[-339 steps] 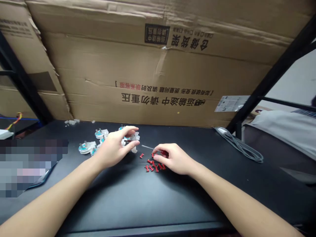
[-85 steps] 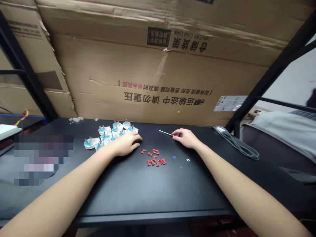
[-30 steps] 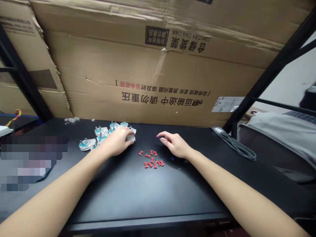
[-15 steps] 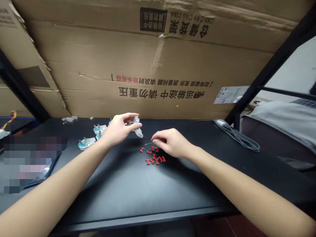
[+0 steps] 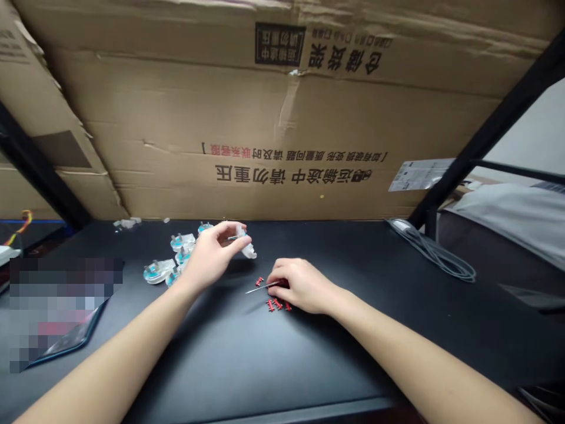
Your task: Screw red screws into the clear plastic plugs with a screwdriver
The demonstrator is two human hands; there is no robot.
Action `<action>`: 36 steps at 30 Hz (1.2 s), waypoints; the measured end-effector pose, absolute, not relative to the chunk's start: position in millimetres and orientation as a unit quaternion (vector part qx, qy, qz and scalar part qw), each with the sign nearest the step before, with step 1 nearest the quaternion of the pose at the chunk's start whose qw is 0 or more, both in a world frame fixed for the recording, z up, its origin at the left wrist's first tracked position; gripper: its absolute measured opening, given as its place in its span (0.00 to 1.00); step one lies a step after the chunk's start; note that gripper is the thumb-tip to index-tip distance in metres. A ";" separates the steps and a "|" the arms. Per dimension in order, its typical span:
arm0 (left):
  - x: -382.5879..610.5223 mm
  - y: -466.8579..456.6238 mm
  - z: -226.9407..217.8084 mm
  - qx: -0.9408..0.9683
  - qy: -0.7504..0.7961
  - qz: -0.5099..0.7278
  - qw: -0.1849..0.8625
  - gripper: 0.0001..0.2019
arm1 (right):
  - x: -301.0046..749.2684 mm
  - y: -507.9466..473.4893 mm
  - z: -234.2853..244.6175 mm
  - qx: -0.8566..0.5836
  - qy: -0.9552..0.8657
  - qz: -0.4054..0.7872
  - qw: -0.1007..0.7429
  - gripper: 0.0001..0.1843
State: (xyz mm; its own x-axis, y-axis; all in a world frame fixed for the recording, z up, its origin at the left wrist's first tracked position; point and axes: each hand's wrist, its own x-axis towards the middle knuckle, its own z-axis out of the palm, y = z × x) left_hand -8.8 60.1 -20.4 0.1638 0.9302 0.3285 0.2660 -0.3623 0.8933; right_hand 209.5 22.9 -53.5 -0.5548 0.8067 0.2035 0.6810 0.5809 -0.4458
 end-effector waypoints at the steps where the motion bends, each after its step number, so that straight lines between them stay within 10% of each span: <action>1: -8.2 58.1 -20.2 0.682 0.441 0.465 0.353 0.20 | 210.1 23.0 -55.0 -0.426 -0.866 0.165 0.204 0.03; 12: -3.9 43.0 -28.5 0.726 0.454 0.405 0.322 0.21 | 214.8 20.9 -52.3 -0.435 -0.778 0.315 0.326 0.04; 21: 13.5 19.3 -25.9 0.669 0.315 0.410 0.534 0.23 | 213.1 -0.5 -31.3 -0.373 -0.636 0.393 0.550 0.10; 36: 23.8 -3.6 -17.7 0.707 0.299 0.427 0.477 0.21 | 209.7 -21.1 -20.3 -0.383 -0.616 0.394 0.565 0.11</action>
State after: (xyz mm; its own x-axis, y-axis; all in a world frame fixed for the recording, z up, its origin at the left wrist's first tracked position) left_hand 23.8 -3.6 -17.7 0.4557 0.8309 0.3192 0.0148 -0.3656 0.9307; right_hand 209.7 -21.1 -20.3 -0.0691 0.9161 0.3951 0.0267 0.3976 -0.9172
